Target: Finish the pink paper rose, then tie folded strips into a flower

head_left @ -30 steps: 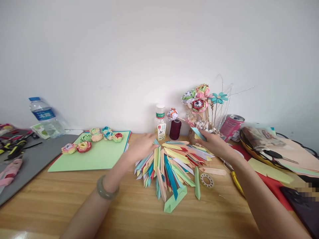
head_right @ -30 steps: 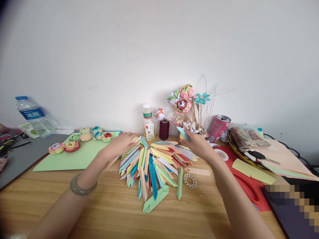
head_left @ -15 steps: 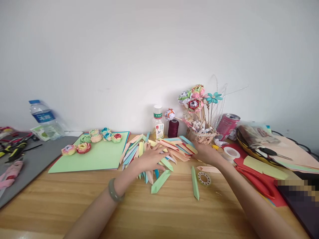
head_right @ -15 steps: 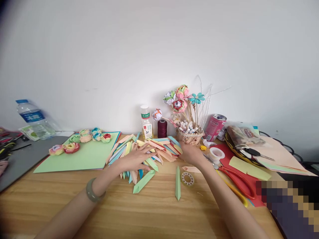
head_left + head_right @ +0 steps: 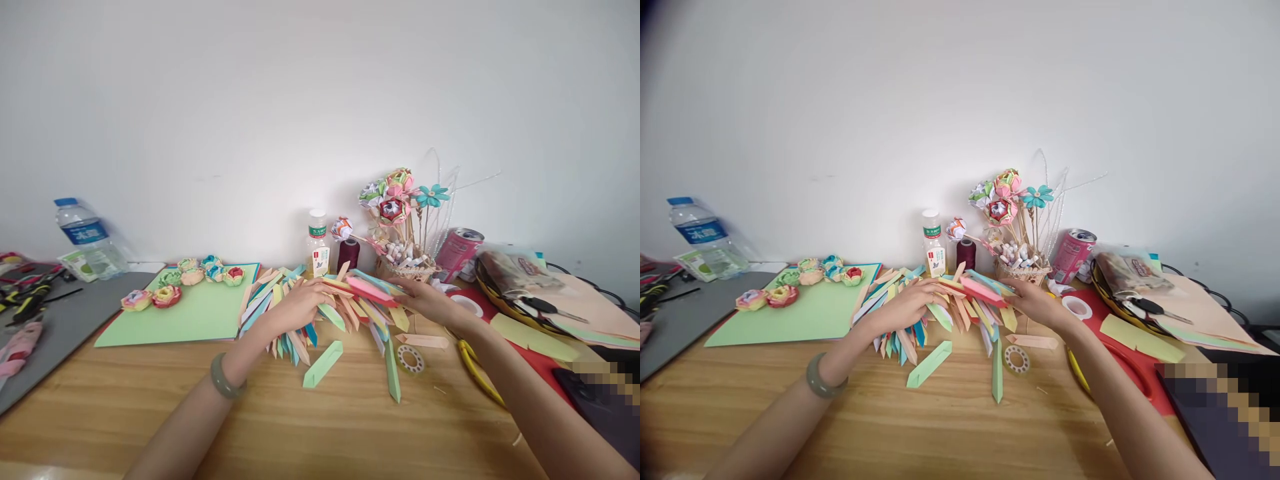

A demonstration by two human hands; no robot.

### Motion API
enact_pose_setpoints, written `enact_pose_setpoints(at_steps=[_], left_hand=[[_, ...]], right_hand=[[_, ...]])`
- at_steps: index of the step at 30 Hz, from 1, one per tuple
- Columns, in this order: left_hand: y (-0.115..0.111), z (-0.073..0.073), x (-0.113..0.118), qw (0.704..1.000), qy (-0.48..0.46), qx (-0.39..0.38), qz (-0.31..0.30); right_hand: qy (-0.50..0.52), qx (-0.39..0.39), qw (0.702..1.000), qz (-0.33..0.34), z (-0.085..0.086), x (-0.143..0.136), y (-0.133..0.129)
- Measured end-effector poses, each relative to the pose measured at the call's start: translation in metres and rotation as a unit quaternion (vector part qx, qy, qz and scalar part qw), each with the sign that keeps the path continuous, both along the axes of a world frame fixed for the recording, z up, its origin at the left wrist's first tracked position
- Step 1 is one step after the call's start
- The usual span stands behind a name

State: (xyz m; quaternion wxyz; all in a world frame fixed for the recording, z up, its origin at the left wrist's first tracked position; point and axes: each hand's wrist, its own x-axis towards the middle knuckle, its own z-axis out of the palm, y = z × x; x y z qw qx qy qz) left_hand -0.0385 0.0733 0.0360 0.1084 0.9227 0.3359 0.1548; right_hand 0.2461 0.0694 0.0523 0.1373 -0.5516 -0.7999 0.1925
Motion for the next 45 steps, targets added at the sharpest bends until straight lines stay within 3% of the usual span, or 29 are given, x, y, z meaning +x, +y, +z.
enact_pose_setpoints(at_steps=[4,10,13,17,23,28,36,45], left_hand=[[-0.003,0.008,0.003,0.999,-0.031,-0.007,0.013],[-0.005,0.01,0.002,0.982,-0.022,0.023,0.185],[-0.003,0.007,0.003,0.976,-0.024,0.025,0.214],[-0.001,0.0,0.005,0.975,-0.04,0.007,0.217],[-0.001,-0.004,0.002,0.982,-0.077,-0.038,0.167],[-0.001,-0.002,0.0,0.99,-0.074,-0.047,0.11],[0.0,0.002,-0.001,0.994,-0.054,-0.043,0.085],[0.0,0.011,-0.006,0.99,-0.09,-0.02,0.105]], right_hand=[[-0.03,0.047,0.997,-0.054,-0.002,0.0,0.002],[-0.085,0.153,0.972,-0.155,0.006,-0.015,-0.018],[-0.095,0.189,0.968,-0.136,0.009,-0.028,-0.034],[-0.111,0.107,0.985,-0.072,0.0,-0.043,-0.052],[-0.214,0.16,0.962,-0.058,-0.017,-0.051,-0.059],[-0.187,0.151,0.97,-0.035,-0.022,-0.052,-0.054],[-0.175,0.133,0.974,-0.056,-0.024,-0.057,-0.051],[-0.209,0.119,0.967,-0.087,-0.018,-0.058,-0.044]])
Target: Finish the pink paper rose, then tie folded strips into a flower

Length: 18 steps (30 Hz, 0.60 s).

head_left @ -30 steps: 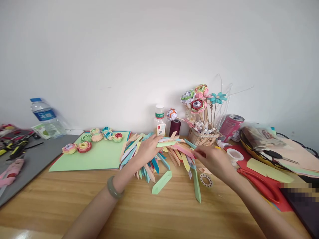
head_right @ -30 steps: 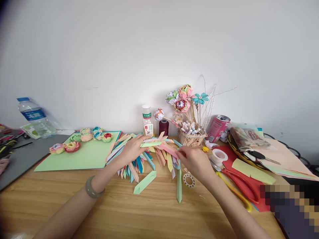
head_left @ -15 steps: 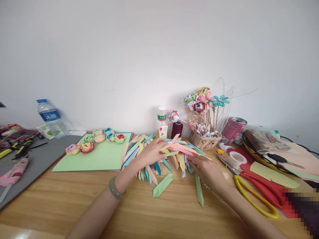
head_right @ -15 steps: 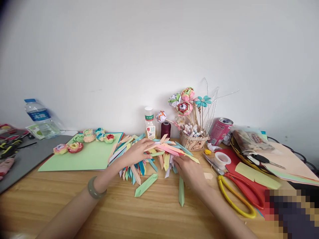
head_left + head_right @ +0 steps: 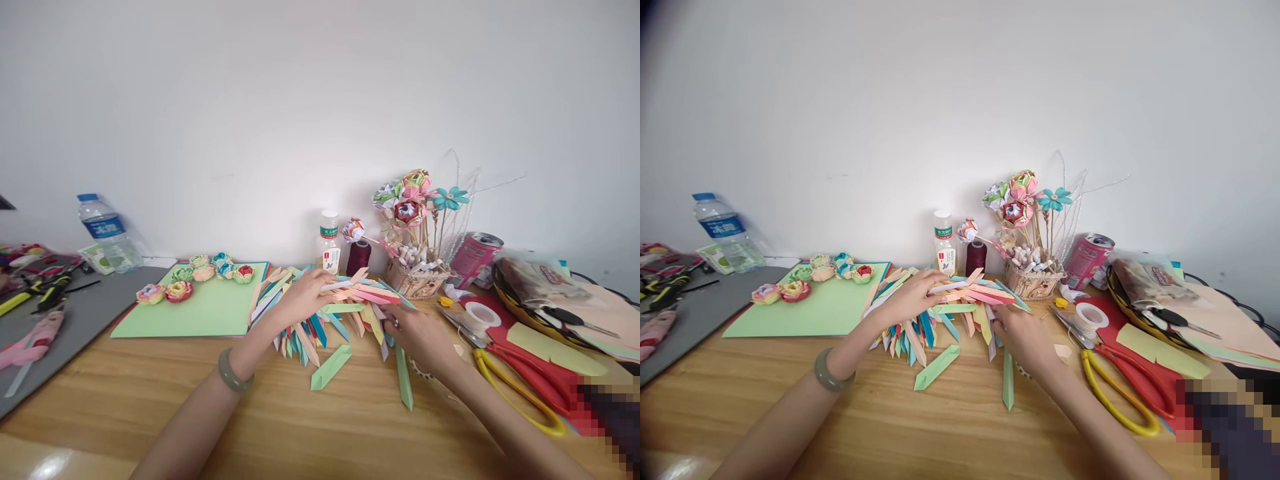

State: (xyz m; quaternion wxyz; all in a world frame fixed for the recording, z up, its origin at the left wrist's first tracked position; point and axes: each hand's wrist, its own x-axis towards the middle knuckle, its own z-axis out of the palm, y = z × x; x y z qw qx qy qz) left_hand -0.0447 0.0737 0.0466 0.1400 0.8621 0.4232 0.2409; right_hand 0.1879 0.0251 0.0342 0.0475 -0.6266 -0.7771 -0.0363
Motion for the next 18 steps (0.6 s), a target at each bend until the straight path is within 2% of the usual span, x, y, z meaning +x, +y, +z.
enact_pose_setpoints(at_steps=[6,13,16,18], left_hand=[[0.002,0.004,-0.006,1.0,-0.016,0.011,0.012],[0.002,0.011,-0.007,0.999,-0.034,-0.005,0.034],[-0.004,0.013,0.002,0.994,-0.088,-0.046,0.036],[-0.011,0.013,0.012,0.98,-0.157,-0.123,0.017]], right_hand=[[0.017,0.024,0.999,-0.022,0.009,0.028,0.012],[0.118,0.118,0.986,-0.022,0.023,0.057,0.012],[0.163,0.183,0.969,-0.004,0.029,0.053,0.005],[0.191,0.222,0.956,0.015,0.031,0.043,-0.001]])
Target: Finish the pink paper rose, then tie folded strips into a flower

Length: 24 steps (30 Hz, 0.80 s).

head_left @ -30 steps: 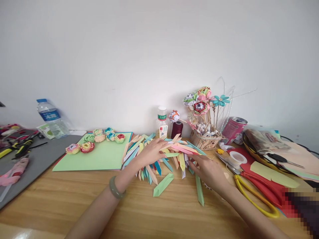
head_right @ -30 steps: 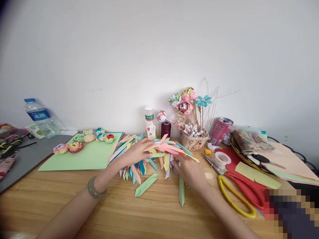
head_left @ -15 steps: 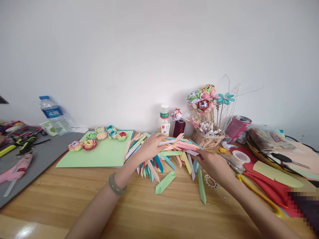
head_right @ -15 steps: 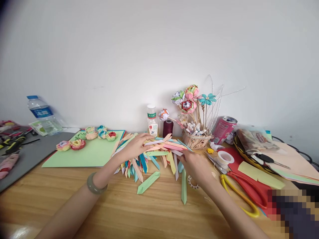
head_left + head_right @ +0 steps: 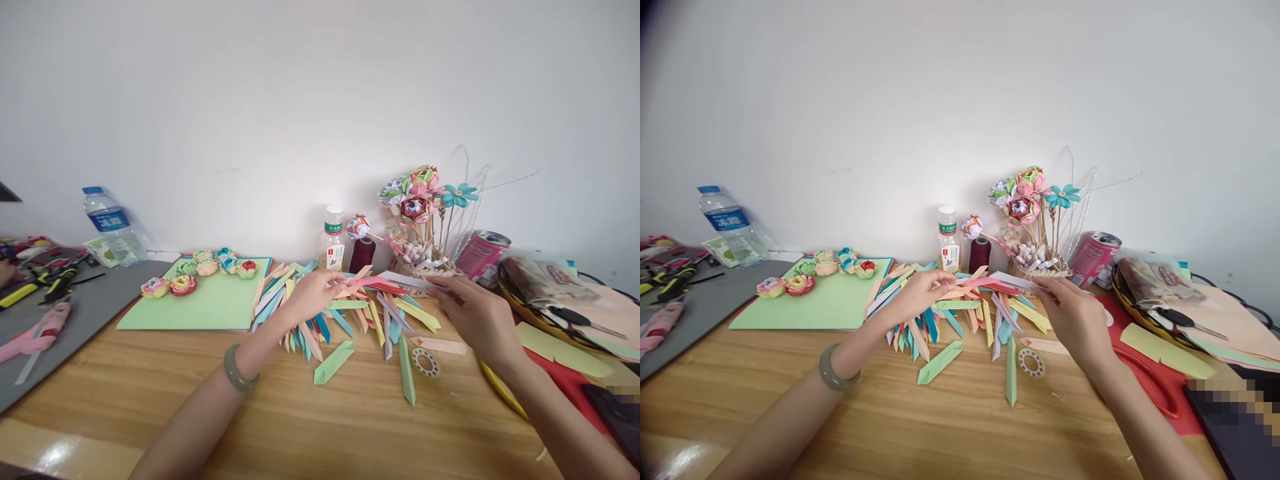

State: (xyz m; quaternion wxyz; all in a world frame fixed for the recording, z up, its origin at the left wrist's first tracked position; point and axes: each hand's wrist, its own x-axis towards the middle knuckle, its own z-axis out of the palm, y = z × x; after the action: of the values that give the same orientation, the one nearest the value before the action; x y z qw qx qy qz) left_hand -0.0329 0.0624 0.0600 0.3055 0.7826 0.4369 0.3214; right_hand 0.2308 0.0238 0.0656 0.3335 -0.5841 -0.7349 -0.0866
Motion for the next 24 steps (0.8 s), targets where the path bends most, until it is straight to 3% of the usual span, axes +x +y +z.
enact_pose_setpoints(at_steps=[2,5,7,10,14,18,21,24], left_hand=[[-0.009,0.0,0.012,0.986,-0.105,-0.117,-0.057],[-0.021,-0.003,0.028,0.916,-0.266,-0.273,-0.124],[-0.025,-0.007,0.034,0.871,-0.347,-0.317,-0.143],[-0.025,-0.014,0.035,0.846,-0.41,-0.328,-0.091],[-0.021,-0.017,0.032,0.851,-0.418,-0.316,-0.037],[-0.018,-0.018,0.033,0.87,-0.385,-0.308,-0.016],[-0.015,-0.02,0.033,0.905,-0.324,-0.276,-0.003],[-0.012,-0.019,0.03,0.93,-0.276,-0.244,0.001]], right_hand=[[0.018,0.04,0.999,0.017,0.0,-0.014,-0.007],[0.026,0.071,0.995,0.07,-0.006,-0.039,-0.016],[0.037,0.051,0.99,0.126,-0.012,-0.054,-0.019],[0.079,0.006,0.98,0.181,-0.018,-0.07,-0.018],[0.2,-0.094,0.956,0.192,-0.023,-0.079,-0.012],[0.344,-0.236,0.891,0.181,-0.028,-0.079,-0.003],[0.363,-0.307,0.853,0.216,-0.03,-0.077,-0.001],[0.318,-0.323,0.864,0.22,-0.026,-0.074,-0.002]])
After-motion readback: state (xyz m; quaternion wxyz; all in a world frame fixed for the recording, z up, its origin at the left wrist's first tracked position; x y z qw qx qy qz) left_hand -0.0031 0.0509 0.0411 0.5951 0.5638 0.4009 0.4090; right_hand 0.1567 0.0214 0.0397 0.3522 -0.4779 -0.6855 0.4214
